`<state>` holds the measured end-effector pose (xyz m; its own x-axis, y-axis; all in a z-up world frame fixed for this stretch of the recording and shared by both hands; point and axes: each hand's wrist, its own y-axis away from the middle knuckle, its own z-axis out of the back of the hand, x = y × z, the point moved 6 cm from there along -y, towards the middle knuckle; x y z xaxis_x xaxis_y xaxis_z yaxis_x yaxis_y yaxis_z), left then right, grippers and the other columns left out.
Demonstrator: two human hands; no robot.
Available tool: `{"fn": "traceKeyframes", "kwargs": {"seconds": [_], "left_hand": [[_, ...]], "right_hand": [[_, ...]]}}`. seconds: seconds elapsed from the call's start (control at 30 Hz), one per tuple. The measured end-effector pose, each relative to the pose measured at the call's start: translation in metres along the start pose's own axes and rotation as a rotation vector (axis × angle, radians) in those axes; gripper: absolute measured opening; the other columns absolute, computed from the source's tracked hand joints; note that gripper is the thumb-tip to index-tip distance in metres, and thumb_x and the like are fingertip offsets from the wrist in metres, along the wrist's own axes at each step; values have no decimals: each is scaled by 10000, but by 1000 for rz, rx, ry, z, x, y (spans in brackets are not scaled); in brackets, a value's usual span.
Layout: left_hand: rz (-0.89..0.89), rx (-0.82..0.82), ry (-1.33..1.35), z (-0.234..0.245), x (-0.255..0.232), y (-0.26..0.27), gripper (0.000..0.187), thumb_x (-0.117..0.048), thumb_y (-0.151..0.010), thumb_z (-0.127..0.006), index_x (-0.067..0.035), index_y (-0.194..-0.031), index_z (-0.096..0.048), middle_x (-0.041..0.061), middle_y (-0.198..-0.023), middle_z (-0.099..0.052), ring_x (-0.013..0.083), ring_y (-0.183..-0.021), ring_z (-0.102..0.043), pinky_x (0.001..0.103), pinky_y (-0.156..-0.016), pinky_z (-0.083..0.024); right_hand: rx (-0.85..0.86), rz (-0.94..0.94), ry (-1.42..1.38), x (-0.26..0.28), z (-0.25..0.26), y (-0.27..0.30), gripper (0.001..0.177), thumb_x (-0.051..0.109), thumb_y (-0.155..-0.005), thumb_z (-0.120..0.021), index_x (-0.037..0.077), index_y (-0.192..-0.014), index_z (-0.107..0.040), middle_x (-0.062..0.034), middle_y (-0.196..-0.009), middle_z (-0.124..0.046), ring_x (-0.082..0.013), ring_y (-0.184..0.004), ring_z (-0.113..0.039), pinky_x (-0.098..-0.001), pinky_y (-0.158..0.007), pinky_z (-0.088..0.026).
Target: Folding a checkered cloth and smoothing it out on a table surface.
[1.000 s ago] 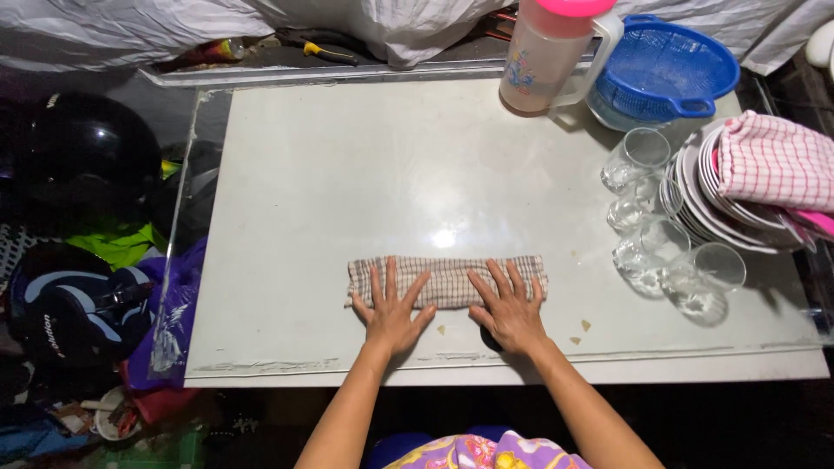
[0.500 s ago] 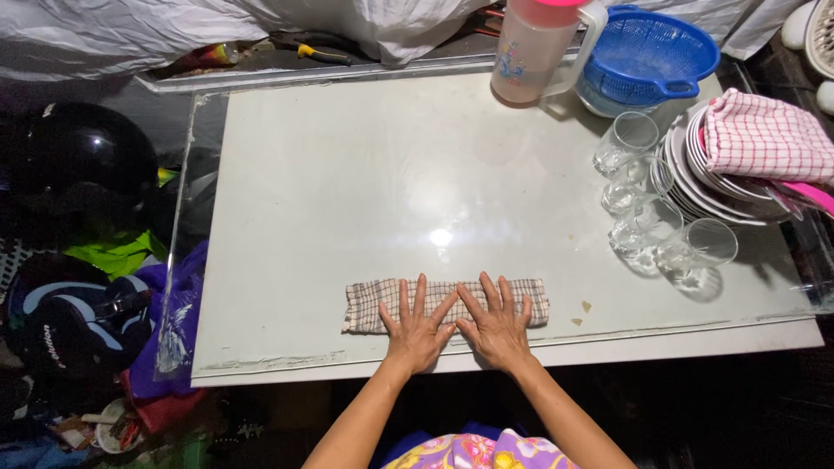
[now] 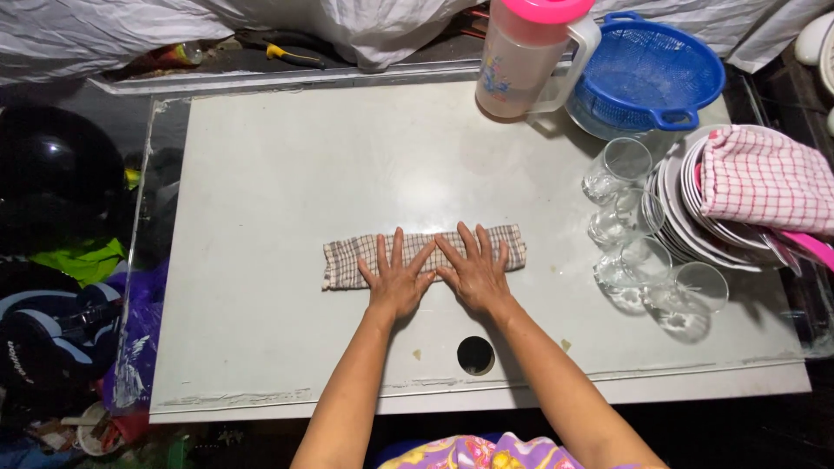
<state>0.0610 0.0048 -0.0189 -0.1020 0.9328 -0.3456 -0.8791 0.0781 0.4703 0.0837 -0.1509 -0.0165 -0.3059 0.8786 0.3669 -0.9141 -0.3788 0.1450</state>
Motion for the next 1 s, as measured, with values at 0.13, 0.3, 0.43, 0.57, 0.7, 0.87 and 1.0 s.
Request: {"fn": "traceKeyframes", "kwargs": {"seconds": [0.13,0.3,0.43,0.57,0.7,0.87,1.0], "left_hand": [[32,8,23,2,1,-6,612,-592,-990,-433,-568,-1552,-189,42,-1710,158,350,-1535,247,758,-1122,131],[-12,-13,15,-9,1,17,594,-586,-1008,-402,-533,-1564,-201,61,-1709,145,357,-1536,240,744,-1131,123],[-73,11,-7,-28,-2,64,618,-592,-997,-406,-519,-1571,-190,79,-1704,138,369,-1537,214,745,-1129,105],[-165,14,-39,-55,1,116,647,-592,-978,-454,-496,-1572,-216,109,-1699,100,391,-1544,93,738,-1131,55],[-262,8,-20,-82,9,154,613,-596,-985,-462,-495,-1559,-271,116,-1706,40,384,-1550,-26,727,-1144,-2],[-195,73,-7,-75,18,162,621,-596,-987,-447,-504,-1566,-240,112,-1710,96,402,-1542,49,768,-1119,25],[-39,68,-62,-60,19,151,668,-619,-979,-445,-509,-1576,-167,134,-1685,206,480,-1489,259,831,-1045,97]], "right_hand": [[23,5,0,-3,6,-5,627,600,-974,-445,405,-1558,-325,-90,-1669,-144,-376,-1522,-60,-697,-1124,13],[-69,97,32,-5,10,36,622,560,-981,-481,370,-1559,-351,-57,-1664,-194,-313,-1530,-114,-616,-1164,-65],[-109,101,54,-7,-5,84,621,549,-964,-505,364,-1542,-372,-33,-1650,-220,-290,-1515,-139,-601,-1155,-92],[-167,65,82,8,-14,139,593,535,-949,-524,377,-1509,-412,2,-1632,-258,-267,-1506,-177,-591,-1153,-119],[-176,-20,98,8,-30,184,581,541,-935,-526,402,-1489,-420,26,-1620,-258,-245,-1498,-185,-607,-1147,-118],[-103,-175,159,-5,-44,200,622,597,-920,-497,440,-1505,-353,24,-1650,-154,-269,-1506,-91,-694,-1100,-60],[-34,-280,190,-22,-44,187,692,674,-896,-472,452,-1528,-294,-14,-1669,-76,-346,-1521,41,-739,-1076,-18]]}}
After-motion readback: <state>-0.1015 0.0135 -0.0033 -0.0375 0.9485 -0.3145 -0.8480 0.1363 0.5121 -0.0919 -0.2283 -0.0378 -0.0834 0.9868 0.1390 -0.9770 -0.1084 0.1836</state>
